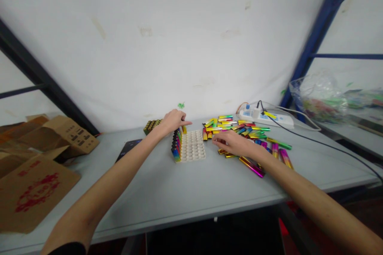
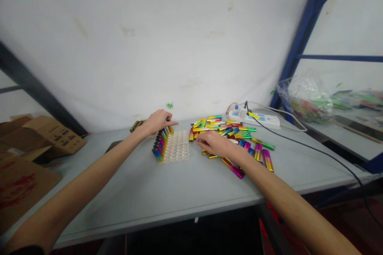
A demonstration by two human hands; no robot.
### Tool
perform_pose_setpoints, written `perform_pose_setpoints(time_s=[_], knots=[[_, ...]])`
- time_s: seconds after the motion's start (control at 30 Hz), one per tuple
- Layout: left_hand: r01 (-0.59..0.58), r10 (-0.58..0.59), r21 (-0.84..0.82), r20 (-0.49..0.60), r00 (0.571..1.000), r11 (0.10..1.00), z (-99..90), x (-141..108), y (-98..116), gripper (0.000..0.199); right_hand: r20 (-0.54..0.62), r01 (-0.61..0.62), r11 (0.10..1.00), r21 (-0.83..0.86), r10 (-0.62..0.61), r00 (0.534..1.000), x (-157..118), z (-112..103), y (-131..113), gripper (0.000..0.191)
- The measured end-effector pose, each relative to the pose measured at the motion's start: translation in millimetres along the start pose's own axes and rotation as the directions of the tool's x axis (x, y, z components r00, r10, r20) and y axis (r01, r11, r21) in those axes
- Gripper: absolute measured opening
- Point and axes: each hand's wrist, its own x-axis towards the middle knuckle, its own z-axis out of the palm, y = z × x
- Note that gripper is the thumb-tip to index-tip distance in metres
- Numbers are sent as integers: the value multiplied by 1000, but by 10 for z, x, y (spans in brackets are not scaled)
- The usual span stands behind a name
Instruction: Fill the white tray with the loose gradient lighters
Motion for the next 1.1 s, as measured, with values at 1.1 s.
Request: perform_pose_setpoints(time_s=[1.1], knots=[[-73, 66, -31, -195, 979, 997, -328, -406, 262, 43, -80, -11, 998, -69, 5, 997, -75, 144, 257, 28]])
